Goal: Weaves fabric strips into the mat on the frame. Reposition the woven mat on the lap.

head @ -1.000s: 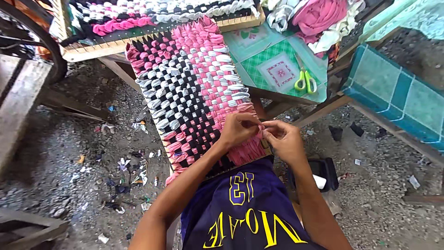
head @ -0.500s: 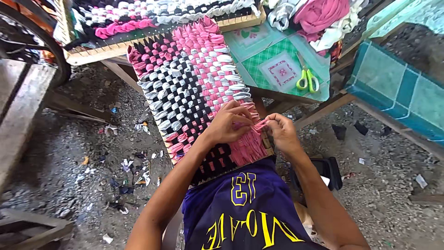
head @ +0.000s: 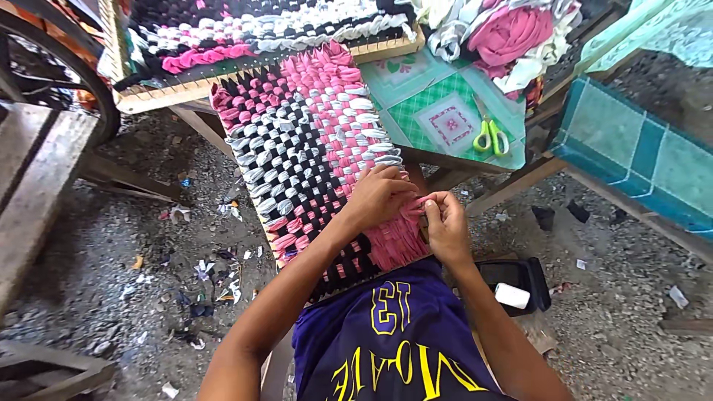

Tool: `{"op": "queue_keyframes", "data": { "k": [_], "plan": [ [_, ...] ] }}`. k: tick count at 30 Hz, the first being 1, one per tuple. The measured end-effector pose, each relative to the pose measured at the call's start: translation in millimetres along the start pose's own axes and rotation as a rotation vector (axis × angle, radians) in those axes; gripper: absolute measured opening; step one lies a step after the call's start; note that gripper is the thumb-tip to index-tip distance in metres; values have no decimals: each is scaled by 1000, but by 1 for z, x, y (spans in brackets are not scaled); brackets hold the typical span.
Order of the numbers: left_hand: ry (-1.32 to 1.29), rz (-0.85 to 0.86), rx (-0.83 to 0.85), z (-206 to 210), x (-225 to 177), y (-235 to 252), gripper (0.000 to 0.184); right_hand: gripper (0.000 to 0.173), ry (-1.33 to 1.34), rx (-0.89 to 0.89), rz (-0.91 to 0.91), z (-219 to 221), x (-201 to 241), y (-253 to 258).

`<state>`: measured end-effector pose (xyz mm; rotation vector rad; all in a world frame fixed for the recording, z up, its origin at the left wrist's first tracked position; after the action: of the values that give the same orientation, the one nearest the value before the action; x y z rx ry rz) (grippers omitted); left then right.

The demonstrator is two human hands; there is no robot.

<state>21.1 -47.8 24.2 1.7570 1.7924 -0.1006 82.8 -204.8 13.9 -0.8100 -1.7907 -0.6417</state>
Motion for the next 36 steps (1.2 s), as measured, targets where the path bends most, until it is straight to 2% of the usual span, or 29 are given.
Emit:
{"op": "queue_keyframes", "data": {
  "k": [5,9,12,19,23,27,29,32,34,36],
  "plan": [
    [198,162,156,0,-22,21,21,17,-19,59,-55,-6,4,-2],
    [309,213,318,6,-33,31,15,16,-35,70,-69,-10,2,-9],
    [376,248,371,12,-40,39,6,16,-40,32,-57,-10,-2,-13],
    [623,293,369,16,-61,44,11,21,46,23,26,-9,-8,-6],
    [618,353,343,13,-60,48,7,18,125,52,119,-6,-15,1],
    [599,301,270,4,-64,47,8,18,119,45,161,-7,-15,3],
    [508,263,189,-1,-60,41,8,17,140,39,167,-9,-14,3],
    [114,224,8,-20,-41,27,9,16,169,32,161,-10,-10,6],
    [-185,213,15,-25,-28,15,12,16,158,18,150,-10,-8,7],
    [-372,229,32,-21,-19,5,12,15,130,15,126,-9,-6,8]
  ]
}}
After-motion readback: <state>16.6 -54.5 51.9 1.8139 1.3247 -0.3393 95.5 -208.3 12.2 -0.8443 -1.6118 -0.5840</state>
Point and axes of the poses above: each hand's wrist, its own y-axis towards the middle knuckle, its own z-axis out of the palm, x = y × z, the point moved 7 cm from there along y, towards the middle knuckle, and after that the axes turned 6 degrees about y, right-handed, at the moved point
